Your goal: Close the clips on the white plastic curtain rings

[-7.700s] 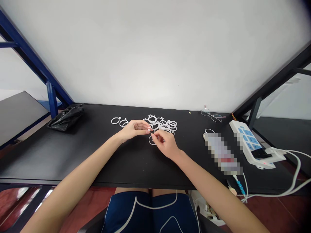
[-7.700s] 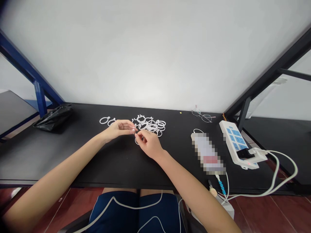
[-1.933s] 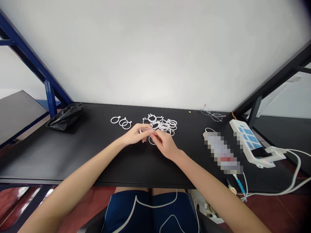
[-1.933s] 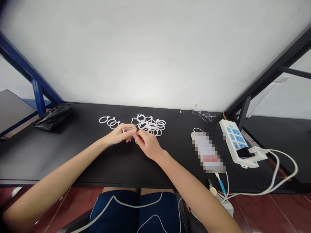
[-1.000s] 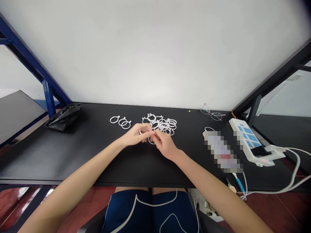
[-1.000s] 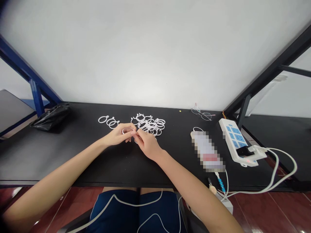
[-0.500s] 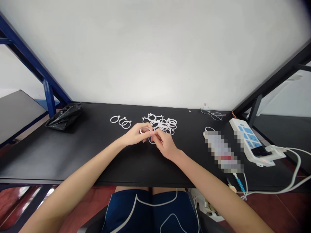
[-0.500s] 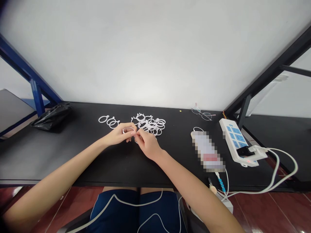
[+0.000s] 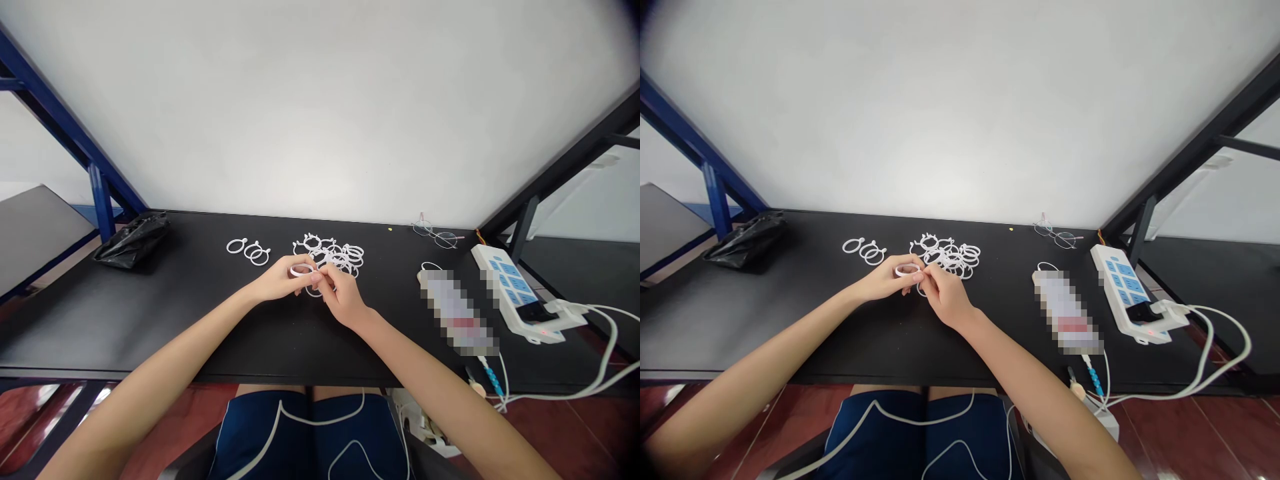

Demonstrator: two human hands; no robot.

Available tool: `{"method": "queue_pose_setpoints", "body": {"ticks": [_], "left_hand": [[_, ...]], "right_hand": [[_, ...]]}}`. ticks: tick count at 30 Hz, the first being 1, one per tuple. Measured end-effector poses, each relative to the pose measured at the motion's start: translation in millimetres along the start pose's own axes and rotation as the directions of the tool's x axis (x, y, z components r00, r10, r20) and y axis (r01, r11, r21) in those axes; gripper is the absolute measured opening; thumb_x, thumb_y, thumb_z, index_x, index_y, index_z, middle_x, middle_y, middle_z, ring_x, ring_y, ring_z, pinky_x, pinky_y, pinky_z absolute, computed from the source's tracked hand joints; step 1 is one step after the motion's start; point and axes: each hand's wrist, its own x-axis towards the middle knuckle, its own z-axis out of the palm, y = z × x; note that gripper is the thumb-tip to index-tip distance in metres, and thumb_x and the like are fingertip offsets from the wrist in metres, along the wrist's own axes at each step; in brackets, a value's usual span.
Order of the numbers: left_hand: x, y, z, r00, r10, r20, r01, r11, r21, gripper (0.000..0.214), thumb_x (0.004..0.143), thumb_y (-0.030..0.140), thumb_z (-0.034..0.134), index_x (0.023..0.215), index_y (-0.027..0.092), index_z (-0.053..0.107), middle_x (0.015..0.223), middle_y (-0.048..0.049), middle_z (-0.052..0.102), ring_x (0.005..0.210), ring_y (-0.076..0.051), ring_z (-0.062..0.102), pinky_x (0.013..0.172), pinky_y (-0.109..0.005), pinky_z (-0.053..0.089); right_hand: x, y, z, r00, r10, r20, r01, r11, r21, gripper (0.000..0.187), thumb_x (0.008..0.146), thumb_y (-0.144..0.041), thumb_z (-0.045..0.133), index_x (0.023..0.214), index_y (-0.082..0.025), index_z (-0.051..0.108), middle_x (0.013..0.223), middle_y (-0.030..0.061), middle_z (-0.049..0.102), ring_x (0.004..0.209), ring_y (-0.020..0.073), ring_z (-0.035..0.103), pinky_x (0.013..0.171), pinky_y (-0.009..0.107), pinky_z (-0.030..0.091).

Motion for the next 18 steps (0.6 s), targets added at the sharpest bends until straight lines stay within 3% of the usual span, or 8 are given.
{"method": "queue_pose_setpoints", "body": {"ticks": [10, 18], "left_hand": [[0.3, 0.2, 1.3, 0.998, 0.054, 0.027, -0.054, 0.998, 0.019, 0.031, 0.093, 0.045, 0.051, 0.089, 0.015, 0.057, 0.063, 0.0029, 0.057, 0.052, -0.007, 0.05, 0.059, -0.023, 0.044], [0.1, 0.7, 1.5, 0.999, 0.033, 0.025, -0.033, 0.999, 0.022, 0.031, 0.094, 0.045, 0.049, 0.097, 0.016, 0.058, 0.063, 0.004, 0.055, 0.053, -0.008, 0.051, 0.06, -0.024, 0.044]], "right_hand": [[1.5, -3.4, -1.6, 1.0, 0.012, 0.001, -0.012, 1.0, 0.018, 0.02, 0.098, -0.027, 0.039, 0.081, -0.021, 0.047, 0.066, -0.0013, 0.06, 0.051, 0.0102, 0.053, 0.051, 0.022, 0.041], [1.8, -3.0, -1.7, 1.0, 0.02, -0.009, -0.02, 1.0, 0.01, 0.02, 0.099, -0.028, 0.038, 0.082, -0.021, 0.048, 0.065, -0.0019, 0.058, 0.05, 0.0101, 0.052, 0.051, 0.023, 0.041]]}}
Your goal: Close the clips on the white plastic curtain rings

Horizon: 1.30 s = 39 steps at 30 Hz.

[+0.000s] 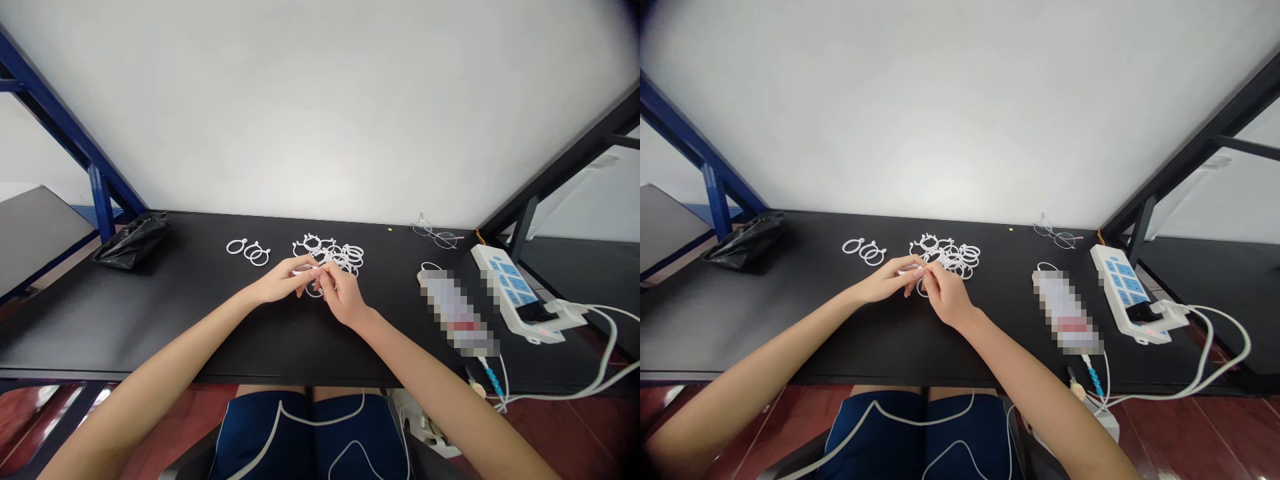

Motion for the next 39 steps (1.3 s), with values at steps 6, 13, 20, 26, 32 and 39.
{"method": "queue_pose_setpoints", "body": {"ticks": [6, 13, 20, 26, 32, 39], "left_hand": [[0.4, -0.3, -0.5, 1.0, -0.005, 0.005, 0.005, 1.0, -0.007, 0.031, 0.095, 0.045, 0.047, 0.098, 0.016, 0.057, 0.067, 0.0032, 0.057, 0.053, -0.008, 0.052, 0.061, -0.024, 0.045], [1.0, -3.0, -1.1, 1.0, 0.002, 0.012, -0.001, 1.0, -0.018, 0.034, 0.096, 0.047, 0.043, 0.098, 0.016, 0.057, 0.074, 0.0009, 0.059, 0.055, -0.009, 0.053, 0.059, -0.024, 0.046], [1.7, -3.1, -1.6, 1.0, 0.0, 0.006, 0.0, 1.0, -0.026, 0.036, 0.096, 0.049, 0.041, 0.095, 0.016, 0.056, 0.072, 0.0007, 0.059, 0.056, -0.01, 0.053, 0.058, -0.024, 0.046], [0.9, -1.7, -1.6, 1.0, -0.001, 0.009, 0.001, 0.999, -0.037, 0.035, 0.096, 0.048, 0.041, 0.095, 0.016, 0.056, 0.072, 0.0008, 0.058, 0.057, -0.01, 0.053, 0.059, -0.024, 0.046], [1.0, -2.7, -1.3, 1.0, 0.0, 0.006, 0.0, 0.999, -0.052, 0.035, 0.096, 0.048, 0.042, 0.093, 0.016, 0.056, 0.068, 0.002, 0.057, 0.056, -0.01, 0.053, 0.058, -0.024, 0.046], [1.4, -2.8, -1.2, 1.0, -0.006, 0.007, 0.006, 0.998, -0.07, 0.036, 0.096, 0.049, 0.041, 0.092, 0.016, 0.055, 0.066, 0.0019, 0.055, 0.056, -0.01, 0.054, 0.058, -0.024, 0.047]], "right_hand": [[-0.4, -1.6, 0.4, 1.0, 0.004, 0.0, -0.004, 1.0, 0.001, 0.021, 0.099, -0.029, 0.036, 0.084, -0.021, 0.048, 0.068, -0.0007, 0.061, 0.051, 0.0105, 0.053, 0.052, 0.024, 0.042], [0.8, -2.3, 0.7, 1.0, 0.0, 0.0, 0.0, 1.0, 0.0, 0.019, 0.1, -0.028, 0.036, 0.087, -0.021, 0.049, 0.068, -0.0008, 0.061, 0.051, 0.0107, 0.054, 0.053, 0.024, 0.043], [-0.2, -1.2, 1.6, 1.0, 0.009, 0.002, -0.009, 1.0, 0.0, 0.018, 0.1, -0.03, 0.036, 0.09, -0.021, 0.049, 0.069, -0.0005, 0.061, 0.052, 0.011, 0.054, 0.052, 0.024, 0.043], [-0.4, -1.6, 1.2, 1.0, 0.009, 0.006, -0.009, 1.0, -0.004, 0.019, 0.1, -0.031, 0.035, 0.092, -0.021, 0.05, 0.068, -0.0005, 0.061, 0.052, 0.0111, 0.054, 0.052, 0.023, 0.043], [0.2, -1.0, 1.1, 1.0, -0.002, 0.007, 0.001, 1.0, 0.001, 0.018, 0.1, -0.03, 0.036, 0.092, -0.021, 0.049, 0.069, -0.0005, 0.061, 0.052, 0.0106, 0.054, 0.051, 0.023, 0.043], [-0.1, -1.7, 1.3, 1.0, 0.003, 0.012, -0.003, 1.0, -0.003, 0.019, 0.1, -0.03, 0.035, 0.092, -0.021, 0.05, 0.069, -0.0003, 0.061, 0.052, 0.0111, 0.054, 0.051, 0.023, 0.043]]}}
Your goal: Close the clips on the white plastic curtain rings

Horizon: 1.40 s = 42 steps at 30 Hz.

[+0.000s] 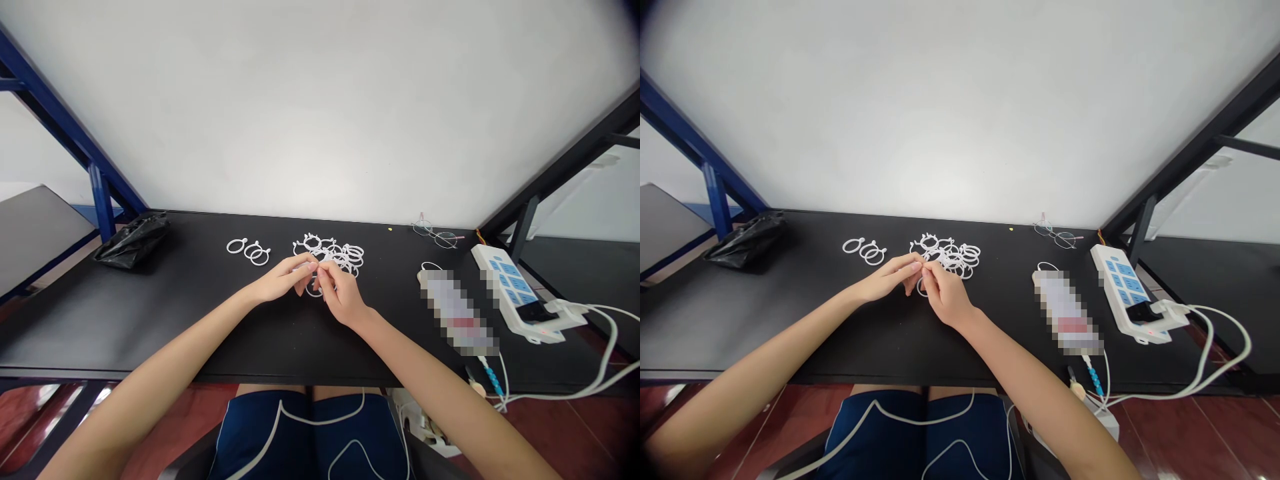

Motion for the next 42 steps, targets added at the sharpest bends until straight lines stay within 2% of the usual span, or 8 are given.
{"method": "queue_pose_setpoints", "body": {"ticks": [11, 16, 18, 21, 24, 27, 35, 42], "left_hand": [[4.3, -8.9, -0.5, 0.997, -0.059, -0.057, 0.057, 0.997, -0.048, 0.043, 0.095, 0.056, 0.037, 0.089, 0.017, 0.052, 0.066, 0.0002, 0.057, 0.055, -0.012, 0.056, 0.054, -0.025, 0.049], [4.5, -5.2, -14.0, 0.951, -0.055, -0.303, 0.115, 0.976, 0.185, 0.055, 0.097, 0.056, 0.023, 0.068, 0.017, 0.048, 0.059, -0.0008, 0.053, 0.055, -0.013, 0.054, 0.061, -0.027, 0.048], [1.3, -1.0, -24.4, 0.886, 0.04, -0.462, 0.188, 0.879, 0.438, 0.05, 0.099, 0.051, 0.022, 0.072, 0.018, 0.048, 0.061, -0.0011, 0.054, 0.058, -0.014, 0.054, 0.063, -0.027, 0.044], [-4.2, 3.5, -40.6, 0.799, 0.191, -0.57, 0.401, 0.537, 0.742, 0.036, 0.098, 0.04, 0.028, 0.082, 0.019, 0.052, 0.076, -0.0057, 0.062, 0.071, -0.019, 0.059, 0.064, -0.028, 0.04], [-7.5, 0.1, -53.4, 0.812, 0.212, -0.544, 0.49, 0.259, 0.832, 0.034, 0.097, 0.031, 0.026, 0.086, 0.017, 0.055, 0.087, -0.0114, 0.065, 0.085, -0.025, 0.06, 0.07, -0.032, 0.04], [-8.8, -10.1, -60.3, 0.833, 0.118, -0.54, 0.53, 0.108, 0.841, 0.035, 0.096, 0.028, 0.027, 0.087, 0.014, 0.058, 0.09, -0.0158, 0.066, 0.091, -0.03, 0.06, 0.074, -0.037, 0.041], [-10.1, -24.3, -62.0, 0.841, -0.046, -0.538, 0.54, 0.02, 0.842, 0.034, 0.095, 0.026, 0.03, 0.094, 0.011, 0.059, 0.092, -0.0186, 0.068, 0.092, -0.033, 0.062, 0.073, -0.038, 0.043], [-10.6, -23.2, -61.3, 0.839, -0.04, -0.543, 0.543, 0.017, 0.839, 0.026, 0.092, 0.029, 0.039, 0.096, 0.012, 0.06, 0.096, -0.0178, 0.068, 0.096, -0.033, 0.06, 0.077, -0.04, 0.042]], "right_hand": [[-0.5, 3.5, 1.5, 1.0, -0.012, -0.007, 0.012, 1.0, -0.007, 0.018, 0.099, -0.031, 0.038, 0.102, -0.021, 0.053, 0.073, 0.001, 0.064, 0.061, 0.0135, 0.061, 0.058, 0.026, 0.048], [-0.6, 3.0, 2.1, 0.999, 0.004, -0.032, -0.005, 1.0, -0.019, 0.019, 0.098, -0.032, 0.041, 0.104, -0.02, 0.054, 0.066, -0.0011, 0.061, 0.059, 0.0134, 0.062, 0.06, 0.026, 0.049], [-0.7, 2.4, 2.1, 0.999, 0.007, -0.037, -0.007, 1.0, -0.015, 0.018, 0.098, -0.032, 0.042, 0.103, -0.02, 0.054, 0.066, -0.0008, 0.061, 0.059, 0.0133, 0.062, 0.061, 0.026, 0.049], [-0.7, 2.3, 2.0, 0.999, 0.01, -0.036, -0.01, 1.0, -0.016, 0.017, 0.097, -0.032, 0.043, 0.102, -0.02, 0.054, 0.066, -0.0008, 0.061, 0.058, 0.013, 0.062, 0.059, 0.026, 0.048], [-0.5, 3.1, 1.9, 0.999, 0.009, -0.037, -0.011, 0.999, -0.037, 0.016, 0.096, -0.032, 0.044, 0.099, -0.02, 0.055, 0.063, -0.0018, 0.059, 0.056, 0.0129, 0.06, 0.057, 0.025, 0.047], [0.2, 3.9, 2.3, 0.999, 0.006, -0.038, -0.009, 0.998, -0.068, 0.014, 0.095, -0.031, 0.046, 0.098, -0.021, 0.055, 0.065, -0.0012, 0.06, 0.055, 0.0122, 0.058, 0.055, 0.025, 0.046], [2.4, 5.4, 2.4, 0.994, -0.044, -0.103, 0.029, 0.989, -0.142, 0.017, 0.093, -0.026, 0.051, 0.108, -0.022, 0.055, 0.087, 0.0049, 0.066, 0.082, 0.0182, 0.063, 0.066, 0.029, 0.051], [7.4, 7.8, -1.1, 0.972, -0.163, 0.171, 0.207, 0.936, -0.286, 0.03, 0.083, -0.022, 0.067, 0.111, -0.021, 0.055, 0.08, 0.0023, 0.066, 0.089, 0.0227, 0.056, 0.093, 0.045, 0.044]]}}
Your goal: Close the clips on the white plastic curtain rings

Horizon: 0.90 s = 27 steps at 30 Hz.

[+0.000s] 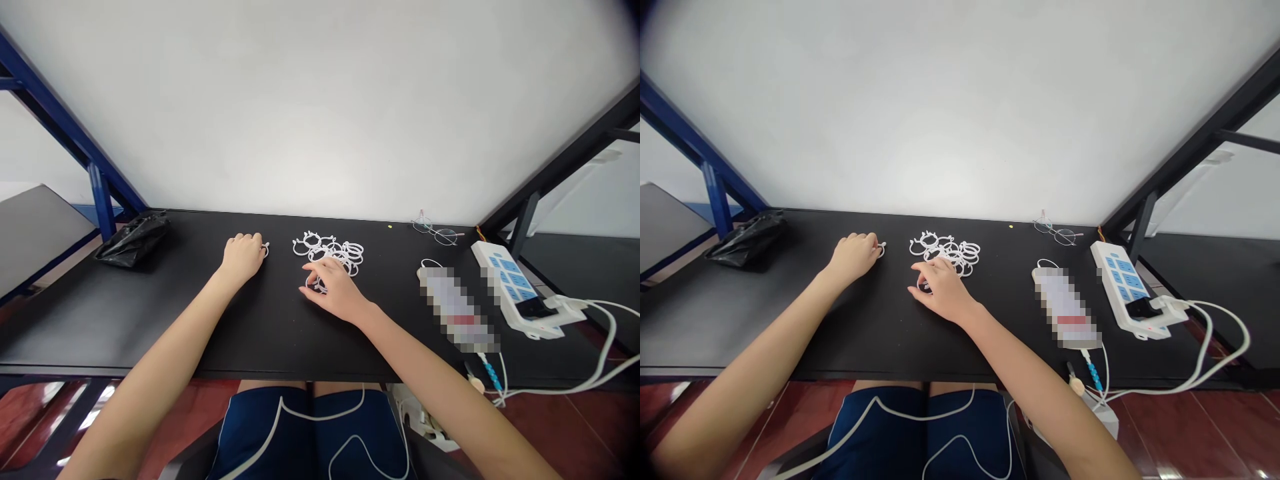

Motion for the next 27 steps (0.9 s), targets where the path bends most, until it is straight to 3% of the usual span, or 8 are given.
{"method": "queue_pose_setpoints", "body": {"ticks": [8, 13, 17, 23, 27], "left_hand": [[-1.3, 1.2, 0.3, 0.999, -0.007, -0.039, 0.007, 1.0, 0.013, 0.023, 0.091, 0.03, 0.043, 0.095, 0.014, 0.06, 0.098, -0.0172, 0.067, 0.097, -0.034, 0.058, 0.077, -0.04, 0.041], [-1.6, 5.2, -1.4, 0.986, 0.012, -0.167, -0.015, 1.0, -0.018, 0.021, 0.092, 0.03, 0.044, 0.093, 0.015, 0.059, 0.094, -0.0141, 0.065, 0.094, -0.032, 0.057, 0.076, -0.04, 0.039], [-1.5, 13.0, -5.0, 0.952, 0.087, -0.294, -0.133, 0.981, -0.142, 0.018, 0.093, 0.029, 0.044, 0.088, 0.018, 0.057, 0.09, -0.0092, 0.064, 0.09, -0.027, 0.057, 0.077, -0.038, 0.038], [-4.6, 27.7, -3.0, 0.91, 0.288, -0.299, -0.376, 0.876, -0.303, 0.016, 0.093, 0.026, 0.045, 0.083, 0.018, 0.054, 0.081, -0.0041, 0.061, 0.08, -0.021, 0.055, 0.074, -0.034, 0.039], [-7.3, 34.1, 1.1, 0.893, 0.333, -0.303, -0.425, 0.846, -0.323, 0.013, 0.093, 0.025, 0.046, 0.084, 0.018, 0.054, 0.078, -0.0029, 0.06, 0.078, -0.02, 0.054, 0.074, -0.033, 0.039]], "right_hand": [[-0.6, 0.9, -1.8, 0.993, 0.033, 0.111, -0.029, 0.999, -0.033, 0.029, 0.083, -0.018, 0.067, 0.109, -0.02, 0.056, 0.083, 0.0023, 0.067, 0.092, 0.023, 0.055, 0.097, 0.045, 0.041], [-0.4, 0.8, -1.6, 0.991, 0.031, 0.132, -0.026, 0.999, -0.042, 0.031, 0.086, -0.017, 0.061, 0.116, -0.021, 0.054, 0.086, 0.0031, 0.066, 0.093, 0.0234, 0.056, 0.098, 0.047, 0.04], [-0.7, -0.2, -0.8, 0.99, 0.033, 0.136, -0.028, 0.999, -0.041, 0.031, 0.085, -0.015, 0.061, 0.115, -0.02, 0.054, 0.087, 0.0031, 0.066, 0.093, 0.023, 0.055, 0.097, 0.045, 0.041], [-0.7, -1.1, 0.2, 0.989, 0.05, 0.14, -0.047, 0.999, -0.024, 0.037, 0.082, -0.013, 0.065, 0.117, -0.02, 0.053, 0.088, 0.0027, 0.066, 0.093, 0.0228, 0.055, 0.096, 0.044, 0.041], [-0.1, -1.2, 0.7, 0.991, 0.057, 0.122, -0.058, 0.998, 0.007, 0.046, 0.082, -0.009, 0.063, 0.124, -0.021, 0.049, 0.08, 0.0004, 0.065, 0.091, 0.0226, 0.055, 0.098, 0.045, 0.04]]}}
